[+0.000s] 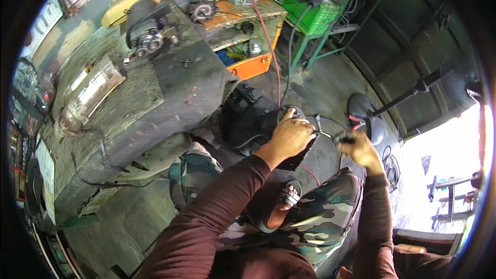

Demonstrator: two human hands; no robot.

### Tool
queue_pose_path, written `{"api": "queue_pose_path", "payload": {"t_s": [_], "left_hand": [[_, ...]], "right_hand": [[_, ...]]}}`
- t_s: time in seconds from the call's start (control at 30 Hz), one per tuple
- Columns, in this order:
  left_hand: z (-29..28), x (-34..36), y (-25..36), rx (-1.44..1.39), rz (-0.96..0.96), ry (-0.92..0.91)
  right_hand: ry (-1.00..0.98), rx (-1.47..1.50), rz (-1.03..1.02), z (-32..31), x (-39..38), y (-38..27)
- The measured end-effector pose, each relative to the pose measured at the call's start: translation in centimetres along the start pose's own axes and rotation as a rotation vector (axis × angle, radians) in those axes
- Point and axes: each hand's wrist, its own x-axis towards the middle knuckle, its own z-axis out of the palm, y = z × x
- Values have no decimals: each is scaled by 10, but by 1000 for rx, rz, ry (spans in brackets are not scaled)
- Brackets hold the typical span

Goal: The person picks up a blue cloth and a mechanical part from a workbench, then uses a wrench to tighten bolts on the part. They continue adjusting the part with the wrench and their hands.

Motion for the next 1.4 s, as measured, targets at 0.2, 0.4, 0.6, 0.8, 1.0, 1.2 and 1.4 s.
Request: {"api": "queue_pose_path", "payload": {"t_s": [0.2, 0.4, 0.6, 0.8, 1.0, 1.2, 1.4], "left_hand": [[0, 4, -2, -5, 3, 0], [-6, 1, -2, -6, -14, -70], [1, 3, -1, -34, -31, -38], [-4, 4, 0, -33, -48, -110], [-9, 6, 0, 14, -60, -154], [-8, 3, 0, 62, -32, -111], [-4, 4, -2, 22, -49, -82]], "right_hand": [[253, -9, -575, 41, 57, -50], [-139, -275, -317, 8, -15, -33], [386, -142, -323, 6, 46, -41], [-278, -180, -323, -4, -8, -70], [286, -721, -412, 11, 9, -72], [-198, -519, -287, -5, -5, -76], [38, -391, -440, 3, 1, -70]]}}
